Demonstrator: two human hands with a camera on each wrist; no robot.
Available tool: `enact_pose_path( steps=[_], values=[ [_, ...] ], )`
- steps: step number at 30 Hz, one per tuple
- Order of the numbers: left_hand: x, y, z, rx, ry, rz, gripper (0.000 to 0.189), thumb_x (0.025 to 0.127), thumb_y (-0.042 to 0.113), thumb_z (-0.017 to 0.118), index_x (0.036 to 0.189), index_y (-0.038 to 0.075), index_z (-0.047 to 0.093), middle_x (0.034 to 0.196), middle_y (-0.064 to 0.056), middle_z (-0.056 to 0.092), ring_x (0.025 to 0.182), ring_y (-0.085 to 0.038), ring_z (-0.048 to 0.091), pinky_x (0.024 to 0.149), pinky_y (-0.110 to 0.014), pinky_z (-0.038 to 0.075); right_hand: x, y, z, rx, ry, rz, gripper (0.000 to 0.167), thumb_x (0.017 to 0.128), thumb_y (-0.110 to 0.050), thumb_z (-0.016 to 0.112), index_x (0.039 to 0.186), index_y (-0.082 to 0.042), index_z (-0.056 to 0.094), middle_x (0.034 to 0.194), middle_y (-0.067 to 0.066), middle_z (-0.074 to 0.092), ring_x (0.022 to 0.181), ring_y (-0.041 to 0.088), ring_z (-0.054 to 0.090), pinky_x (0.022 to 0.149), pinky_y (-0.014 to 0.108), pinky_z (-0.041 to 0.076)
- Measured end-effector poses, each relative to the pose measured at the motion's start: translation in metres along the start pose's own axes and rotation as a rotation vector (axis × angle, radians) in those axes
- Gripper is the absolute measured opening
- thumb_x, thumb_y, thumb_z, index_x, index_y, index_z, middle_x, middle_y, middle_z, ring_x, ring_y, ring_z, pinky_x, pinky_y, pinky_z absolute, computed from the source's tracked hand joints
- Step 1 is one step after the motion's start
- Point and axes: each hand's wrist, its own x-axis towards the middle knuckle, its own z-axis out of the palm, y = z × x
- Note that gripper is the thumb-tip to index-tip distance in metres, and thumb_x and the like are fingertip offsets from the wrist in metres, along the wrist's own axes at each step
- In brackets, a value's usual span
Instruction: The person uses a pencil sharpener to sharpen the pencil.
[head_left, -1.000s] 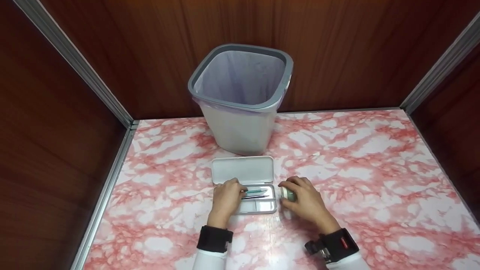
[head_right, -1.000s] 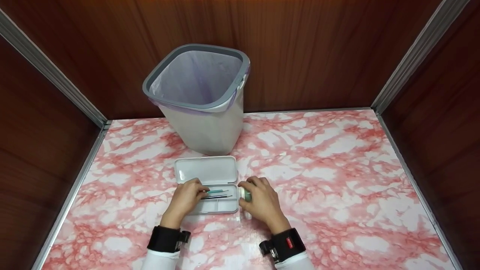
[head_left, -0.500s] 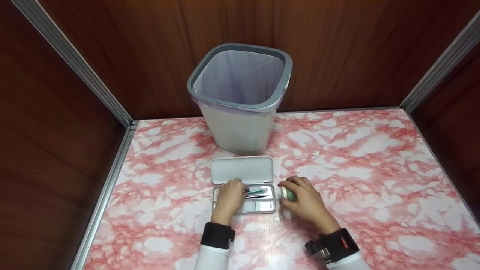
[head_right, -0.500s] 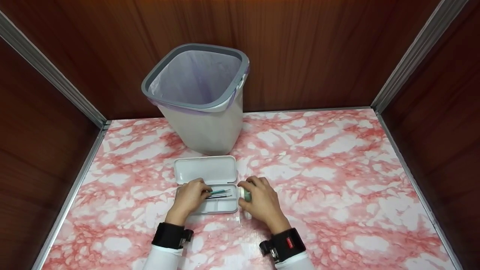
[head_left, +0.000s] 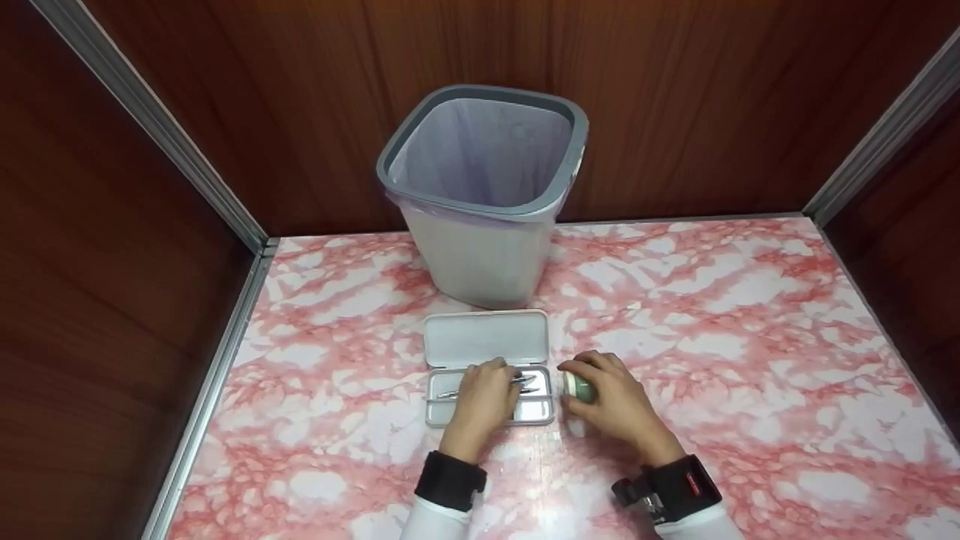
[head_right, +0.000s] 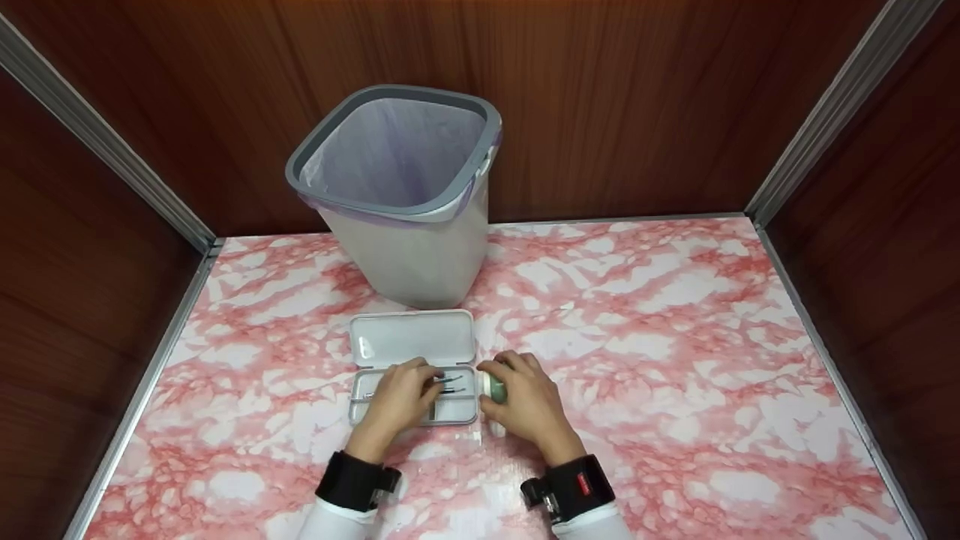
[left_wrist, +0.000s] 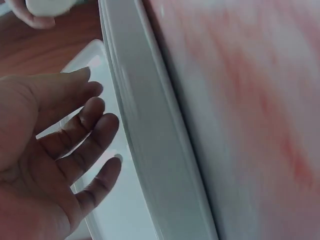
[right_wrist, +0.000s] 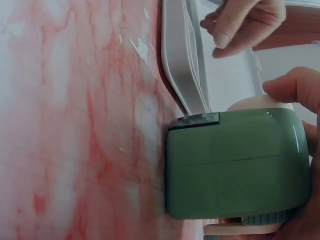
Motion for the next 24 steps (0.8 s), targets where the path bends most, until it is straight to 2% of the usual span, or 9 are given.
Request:
enact_pose_path(
  steps=[4,7,9,12,15,19,24],
  values=[
    [0.001,0.016,0.009,-0.051,0.026,0.134,0.014,0.081,0.015,0.075,0.094,0.01,0.074,0.09,0.0,0.064,0.084,-0.019,0.063,0.079,-0.033,0.047,0.0,0.002,-0.002,-0.001,-0.013,-0.019,0.051,0.071,-0.024,0.082,0.12,-0.018,0.067,0.118,0.002,0.059,0.11,0.023,0.05,0.082,0.046,0.047],
    [0.003,0.025,0.017,-0.08,0.007,0.224,0.016,0.08,0.013,0.075,0.096,0.01,0.073,0.093,0.001,0.064,0.087,-0.017,0.062,0.084,-0.031,0.047,0.0,0.002,-0.003,-0.005,-0.019,-0.022,0.055,0.069,-0.022,0.083,0.121,-0.017,0.067,0.118,0.002,0.059,0.109,0.023,0.051,0.083,0.046,0.047],
    [0.004,0.028,0.022,-0.083,-0.009,0.259,0.012,0.082,0.012,0.074,0.094,0.01,0.073,0.089,0.002,0.064,0.086,-0.016,0.062,0.085,-0.03,0.047,0.0,0.002,-0.004,0.001,-0.025,-0.012,0.059,0.067,-0.021,0.084,0.123,-0.015,0.065,0.119,0.002,0.059,0.11,0.023,0.051,0.084,0.047,0.048],
    [0.006,0.031,0.027,-0.053,-0.021,0.271,0.007,0.084,0.015,0.072,0.09,0.011,0.073,0.084,0.003,0.063,0.084,-0.014,0.062,0.085,-0.029,0.046,0.0,0.002,-0.004,0.016,-0.039,0.011,0.066,0.065,-0.019,0.085,0.126,-0.011,0.06,0.12,0.003,0.059,0.11,0.024,0.051,0.086,0.048,0.047],
    [0.007,0.032,0.03,-0.007,-0.018,0.267,0.006,0.086,0.018,0.071,0.089,0.013,0.074,0.086,0.004,0.066,0.088,-0.015,0.062,0.089,-0.03,0.045,0.0,0.002,-0.005,0.024,-0.049,0.029,0.069,0.064,-0.017,0.086,0.126,-0.01,0.058,0.12,0.003,0.059,0.11,0.025,0.051,0.088,0.049,0.047],
    [0.007,0.031,0.031,0.038,-0.02,0.263,0.008,0.084,0.019,0.073,0.091,0.015,0.074,0.091,0.005,0.067,0.094,-0.015,0.06,0.093,-0.03,0.043,0.0,0.002,-0.005,0.017,-0.059,0.033,0.067,0.064,-0.018,0.086,0.125,-0.011,0.059,0.12,0.003,0.059,0.111,0.025,0.051,0.089,0.049,0.046],
    [0.005,0.026,0.028,0.061,-0.014,0.249,0.013,0.082,0.018,0.074,0.093,0.013,0.074,0.092,0.004,0.064,0.093,-0.017,0.059,0.09,-0.031,0.043,0.0,0.002,-0.005,0.012,-0.057,0.024,0.066,0.064,-0.019,0.085,0.124,-0.01,0.059,0.12,0.004,0.059,0.112,0.026,0.051,0.091,0.049,0.045]
  ],
)
